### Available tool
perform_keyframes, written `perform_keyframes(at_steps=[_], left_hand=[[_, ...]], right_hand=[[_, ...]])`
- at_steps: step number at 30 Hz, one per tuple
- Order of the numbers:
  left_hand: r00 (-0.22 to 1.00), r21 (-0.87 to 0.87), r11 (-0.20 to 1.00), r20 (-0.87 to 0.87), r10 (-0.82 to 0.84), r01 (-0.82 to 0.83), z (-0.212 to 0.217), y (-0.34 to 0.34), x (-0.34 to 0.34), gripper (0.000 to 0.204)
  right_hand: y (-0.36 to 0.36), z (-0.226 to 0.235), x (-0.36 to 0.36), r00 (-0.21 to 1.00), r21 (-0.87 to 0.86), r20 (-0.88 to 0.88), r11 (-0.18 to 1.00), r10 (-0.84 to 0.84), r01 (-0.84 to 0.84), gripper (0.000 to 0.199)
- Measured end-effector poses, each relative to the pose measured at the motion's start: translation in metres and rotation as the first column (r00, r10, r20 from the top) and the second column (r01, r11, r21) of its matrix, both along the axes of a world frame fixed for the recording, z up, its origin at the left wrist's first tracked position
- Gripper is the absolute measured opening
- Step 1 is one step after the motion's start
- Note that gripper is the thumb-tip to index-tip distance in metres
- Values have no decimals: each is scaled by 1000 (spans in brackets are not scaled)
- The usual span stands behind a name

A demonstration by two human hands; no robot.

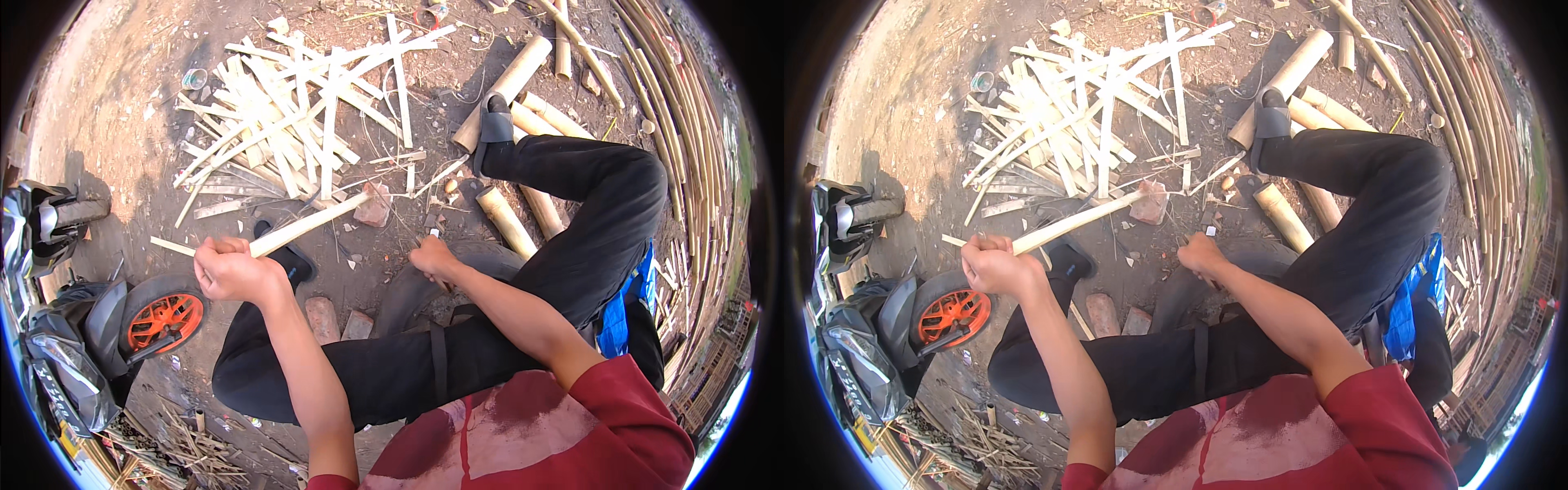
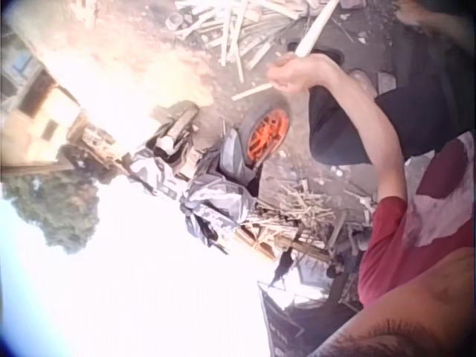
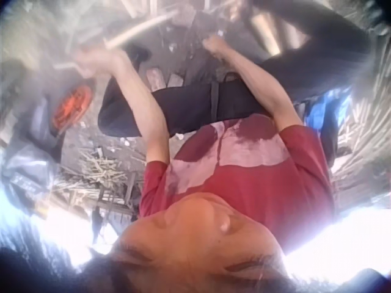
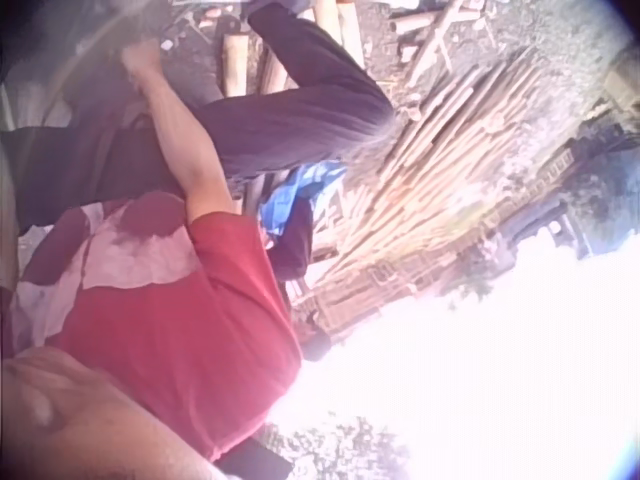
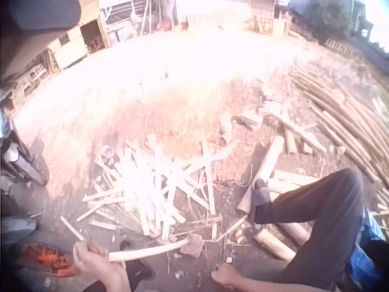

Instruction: The person scrapes thin strips of bamboo using a large knife held in one hand, while holding and rotating the bamboo strip with the other hand.

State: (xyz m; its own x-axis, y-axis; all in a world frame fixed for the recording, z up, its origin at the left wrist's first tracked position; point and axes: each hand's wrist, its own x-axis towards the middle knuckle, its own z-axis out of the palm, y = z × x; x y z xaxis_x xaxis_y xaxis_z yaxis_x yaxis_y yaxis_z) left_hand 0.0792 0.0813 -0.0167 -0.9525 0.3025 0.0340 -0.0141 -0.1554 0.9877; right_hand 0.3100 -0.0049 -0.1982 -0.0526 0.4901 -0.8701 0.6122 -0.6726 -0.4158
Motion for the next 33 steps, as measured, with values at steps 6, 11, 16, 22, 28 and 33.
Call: perform_keyframes(at_steps=[6, 11, 16, 22, 28, 33], left_hand=[[1000, -15, 1000, -23, -19, 18, 2, 4, 13, 30], [1000, -29, 1000, -5, 1, -1, -1, 4, 0, 26], [999, -5, 1000, -50, -12, 12, -2, 6, 8, 23], [998, 18, 999, -57, -26, 27, -7, 11, 8, 12], [986, 70, 990, -121, -111, 120, -10, 7, 5, 28], [961, 230, 934, -12, -278, 273, -8, 8, 3, 40]], right_hand=[[20, 28, -24, 953, 286, -300, 949, -46, 136, 28], [-17, -5, -25, 999, 166, 4, 985, 53, -53, 30], [6, -7, -10, 998, 245, -5, 968, 58, -55, 31], [-6, -23, -22, 987, 132, 52, 978, 155, -160, 33], [39, -12, -15, 997, 141, -72, 990, 34, -23, 35], [55, -12, -52, 985, 232, -140, 971, 99, -64, 35]])
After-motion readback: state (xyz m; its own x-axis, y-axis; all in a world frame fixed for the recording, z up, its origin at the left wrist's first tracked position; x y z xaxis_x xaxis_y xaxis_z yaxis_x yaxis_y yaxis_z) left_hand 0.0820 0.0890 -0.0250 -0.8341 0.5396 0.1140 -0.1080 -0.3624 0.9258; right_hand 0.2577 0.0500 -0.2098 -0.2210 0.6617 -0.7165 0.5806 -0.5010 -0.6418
